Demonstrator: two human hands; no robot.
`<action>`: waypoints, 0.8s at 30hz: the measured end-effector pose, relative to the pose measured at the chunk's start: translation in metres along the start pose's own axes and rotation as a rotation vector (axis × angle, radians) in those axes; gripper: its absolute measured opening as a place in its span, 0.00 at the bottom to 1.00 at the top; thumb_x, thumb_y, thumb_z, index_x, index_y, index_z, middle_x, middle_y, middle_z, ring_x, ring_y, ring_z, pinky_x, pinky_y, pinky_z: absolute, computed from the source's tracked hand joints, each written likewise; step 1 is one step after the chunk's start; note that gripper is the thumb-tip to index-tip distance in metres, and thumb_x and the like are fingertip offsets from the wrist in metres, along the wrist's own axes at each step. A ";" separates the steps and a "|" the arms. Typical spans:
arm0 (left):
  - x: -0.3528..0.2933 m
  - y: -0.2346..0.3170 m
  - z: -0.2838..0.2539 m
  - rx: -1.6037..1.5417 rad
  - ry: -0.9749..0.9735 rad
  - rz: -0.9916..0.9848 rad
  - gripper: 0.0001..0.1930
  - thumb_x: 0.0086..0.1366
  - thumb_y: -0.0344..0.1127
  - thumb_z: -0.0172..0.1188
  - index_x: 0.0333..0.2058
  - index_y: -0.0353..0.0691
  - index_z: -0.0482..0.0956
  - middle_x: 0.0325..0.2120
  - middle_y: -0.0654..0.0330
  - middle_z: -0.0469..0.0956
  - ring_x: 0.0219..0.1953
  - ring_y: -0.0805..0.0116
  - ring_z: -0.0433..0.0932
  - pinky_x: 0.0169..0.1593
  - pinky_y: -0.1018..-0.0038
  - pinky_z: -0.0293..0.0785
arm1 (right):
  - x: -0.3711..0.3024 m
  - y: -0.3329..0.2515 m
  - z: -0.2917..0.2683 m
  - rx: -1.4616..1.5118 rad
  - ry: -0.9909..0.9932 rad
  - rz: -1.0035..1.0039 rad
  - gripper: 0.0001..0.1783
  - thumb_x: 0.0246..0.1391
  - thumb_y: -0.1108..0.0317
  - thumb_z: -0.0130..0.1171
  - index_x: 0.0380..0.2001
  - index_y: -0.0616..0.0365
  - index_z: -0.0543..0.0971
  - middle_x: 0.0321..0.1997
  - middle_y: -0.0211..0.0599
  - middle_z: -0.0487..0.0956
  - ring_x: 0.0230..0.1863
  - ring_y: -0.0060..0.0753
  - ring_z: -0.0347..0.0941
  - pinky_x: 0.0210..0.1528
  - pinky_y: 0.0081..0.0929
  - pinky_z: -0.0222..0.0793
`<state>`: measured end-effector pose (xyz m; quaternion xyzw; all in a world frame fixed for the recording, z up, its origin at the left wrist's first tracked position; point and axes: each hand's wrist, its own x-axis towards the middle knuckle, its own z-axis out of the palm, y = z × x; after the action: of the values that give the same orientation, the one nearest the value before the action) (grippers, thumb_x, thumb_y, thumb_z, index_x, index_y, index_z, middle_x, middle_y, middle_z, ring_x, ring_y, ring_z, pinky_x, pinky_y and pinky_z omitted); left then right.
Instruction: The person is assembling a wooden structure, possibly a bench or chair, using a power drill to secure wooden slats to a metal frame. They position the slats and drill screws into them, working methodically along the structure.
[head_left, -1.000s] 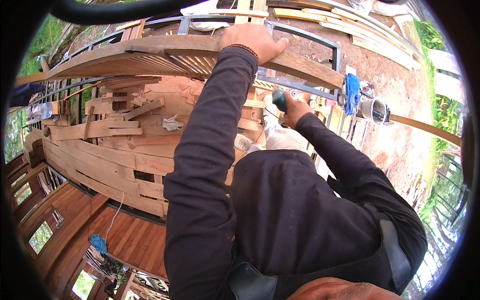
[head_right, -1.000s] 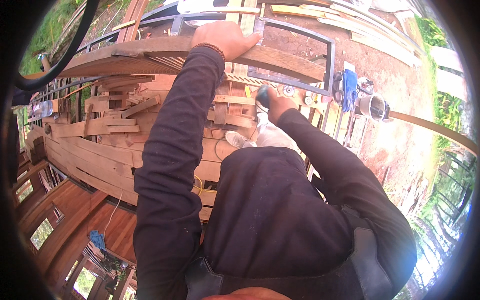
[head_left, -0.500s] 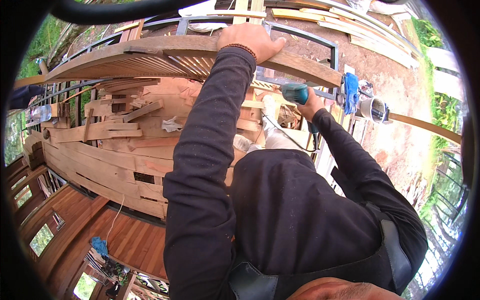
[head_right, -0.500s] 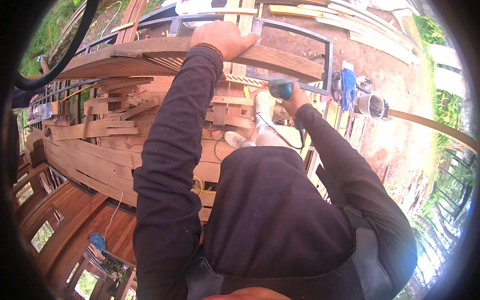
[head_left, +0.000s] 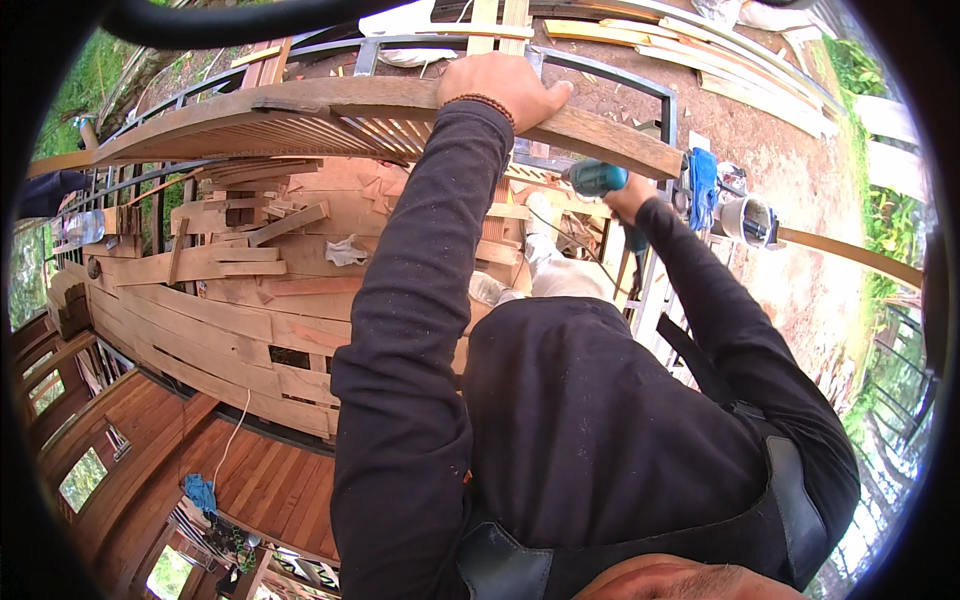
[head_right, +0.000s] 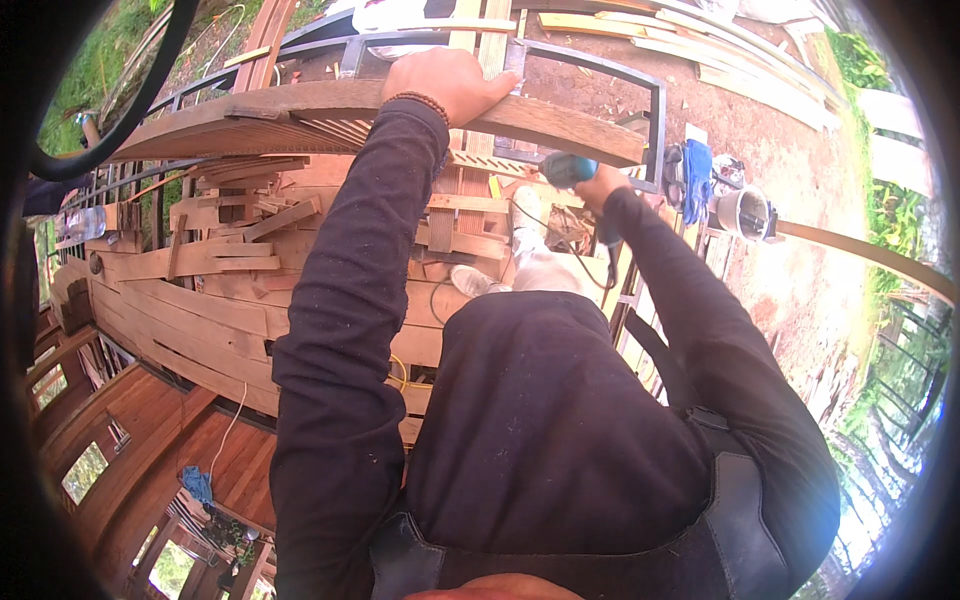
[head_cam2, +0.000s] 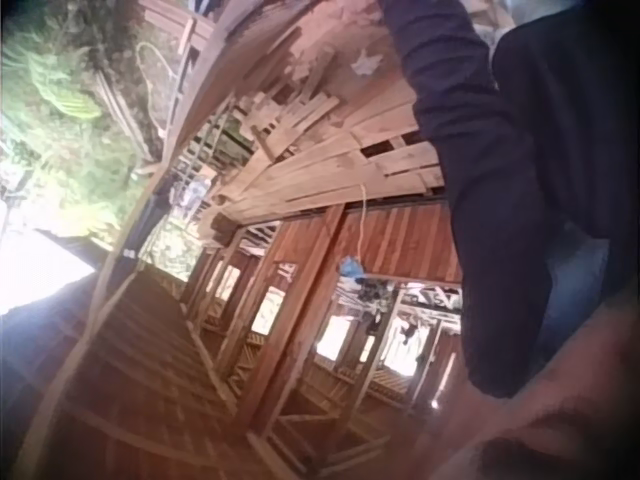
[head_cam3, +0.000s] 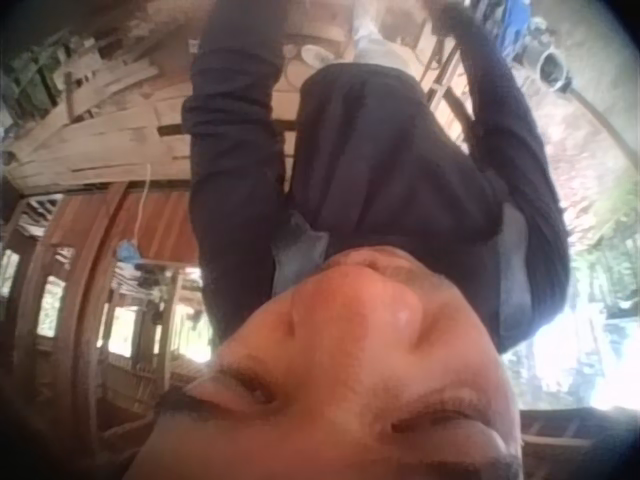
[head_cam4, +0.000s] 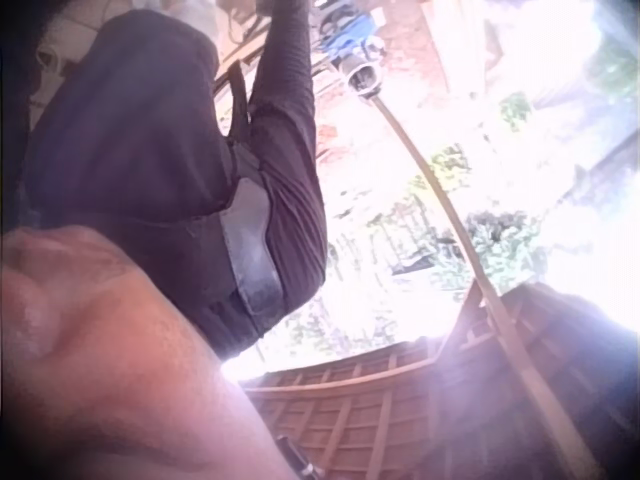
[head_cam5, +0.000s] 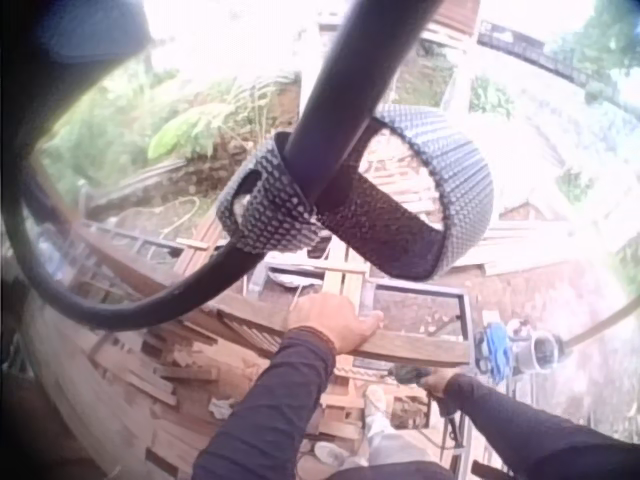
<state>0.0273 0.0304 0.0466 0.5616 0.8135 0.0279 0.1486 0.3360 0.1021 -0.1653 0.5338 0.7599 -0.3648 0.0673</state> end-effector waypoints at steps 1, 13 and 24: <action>0.001 0.001 0.000 0.000 0.002 0.005 0.38 0.65 0.73 0.48 0.41 0.43 0.90 0.40 0.48 0.87 0.45 0.49 0.86 0.51 0.58 0.79 | -0.012 0.003 0.010 -0.051 0.165 -0.079 0.27 0.49 0.62 0.66 0.52 0.63 0.75 0.33 0.53 0.84 0.32 0.46 0.84 0.37 0.42 0.79; 0.003 -0.001 0.004 0.011 0.011 0.000 0.38 0.65 0.73 0.48 0.41 0.43 0.90 0.40 0.48 0.87 0.44 0.49 0.86 0.51 0.58 0.80 | -0.046 -0.142 0.015 -0.492 -0.208 -0.217 0.26 0.51 0.72 0.58 0.54 0.63 0.68 0.37 0.61 0.84 0.43 0.63 0.83 0.45 0.52 0.78; 0.002 0.003 -0.002 0.024 -0.003 -0.025 0.36 0.63 0.72 0.51 0.45 0.45 0.89 0.44 0.51 0.87 0.47 0.54 0.87 0.51 0.61 0.81 | -0.040 -0.004 0.000 0.279 0.064 0.082 0.38 0.45 0.68 0.69 0.60 0.65 0.68 0.42 0.54 0.84 0.39 0.46 0.84 0.46 0.38 0.80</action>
<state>0.0290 0.0339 0.0486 0.5533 0.8204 0.0154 0.1435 0.3493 0.0714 -0.1438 0.5799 0.6811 -0.4467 -0.0172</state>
